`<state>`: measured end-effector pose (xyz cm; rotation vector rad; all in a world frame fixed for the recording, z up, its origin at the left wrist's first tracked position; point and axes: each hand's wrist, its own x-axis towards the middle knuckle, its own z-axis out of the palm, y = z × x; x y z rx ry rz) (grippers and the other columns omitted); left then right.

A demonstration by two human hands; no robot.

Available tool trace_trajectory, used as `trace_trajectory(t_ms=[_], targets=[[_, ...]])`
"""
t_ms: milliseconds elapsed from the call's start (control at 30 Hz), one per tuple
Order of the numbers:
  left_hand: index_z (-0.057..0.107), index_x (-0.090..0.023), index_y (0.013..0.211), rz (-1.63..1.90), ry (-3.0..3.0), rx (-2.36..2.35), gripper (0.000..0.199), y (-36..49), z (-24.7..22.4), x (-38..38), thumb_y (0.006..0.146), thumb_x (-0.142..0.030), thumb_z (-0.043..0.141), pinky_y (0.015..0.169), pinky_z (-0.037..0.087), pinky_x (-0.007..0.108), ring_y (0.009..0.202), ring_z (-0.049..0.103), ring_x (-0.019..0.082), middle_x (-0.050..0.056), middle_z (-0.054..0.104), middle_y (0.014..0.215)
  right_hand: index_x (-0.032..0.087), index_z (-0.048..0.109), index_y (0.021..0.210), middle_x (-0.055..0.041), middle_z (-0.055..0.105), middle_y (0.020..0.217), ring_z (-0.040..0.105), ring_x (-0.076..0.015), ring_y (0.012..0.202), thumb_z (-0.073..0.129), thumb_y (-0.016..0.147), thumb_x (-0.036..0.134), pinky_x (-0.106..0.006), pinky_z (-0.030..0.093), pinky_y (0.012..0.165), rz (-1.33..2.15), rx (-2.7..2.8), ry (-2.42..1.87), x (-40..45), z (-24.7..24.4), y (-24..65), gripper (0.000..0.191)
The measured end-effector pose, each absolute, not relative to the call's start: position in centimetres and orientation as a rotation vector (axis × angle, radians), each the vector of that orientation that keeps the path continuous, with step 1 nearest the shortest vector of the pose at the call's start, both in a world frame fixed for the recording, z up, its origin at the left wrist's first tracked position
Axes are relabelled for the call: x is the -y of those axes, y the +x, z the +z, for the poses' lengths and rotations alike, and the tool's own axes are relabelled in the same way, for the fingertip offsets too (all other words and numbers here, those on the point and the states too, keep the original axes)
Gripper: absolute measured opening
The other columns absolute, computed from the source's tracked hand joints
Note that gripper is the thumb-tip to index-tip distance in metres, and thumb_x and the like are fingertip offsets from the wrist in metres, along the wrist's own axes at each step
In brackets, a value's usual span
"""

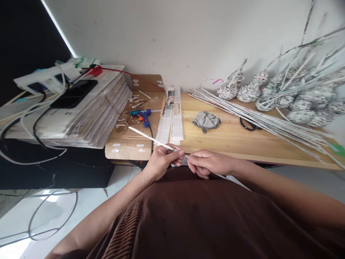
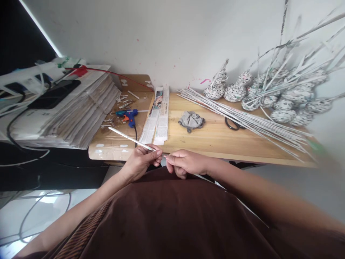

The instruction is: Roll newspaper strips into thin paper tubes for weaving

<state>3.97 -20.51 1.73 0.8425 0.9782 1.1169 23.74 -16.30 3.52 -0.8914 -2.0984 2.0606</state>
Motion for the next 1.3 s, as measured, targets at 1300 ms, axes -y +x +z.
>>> trace_trajectory(t_ms=[1300], targets=[[0.067,-0.01,0.078,1.152,0.794,-1.019,0.029,4.0,1.7,20.4,0.067,-0.033,0.081,0.05,0.048,0.02,0.054,0.058,0.008,0.002,0.064,0.062,0.017,0.055,0.086,0.004,0.045,0.053,0.046,-0.0123,0.049,0.039,0.094,0.054,-0.027,0.042,0.055,2.008,2.016,-0.968,16.5,3.6,23.1,0.042]])
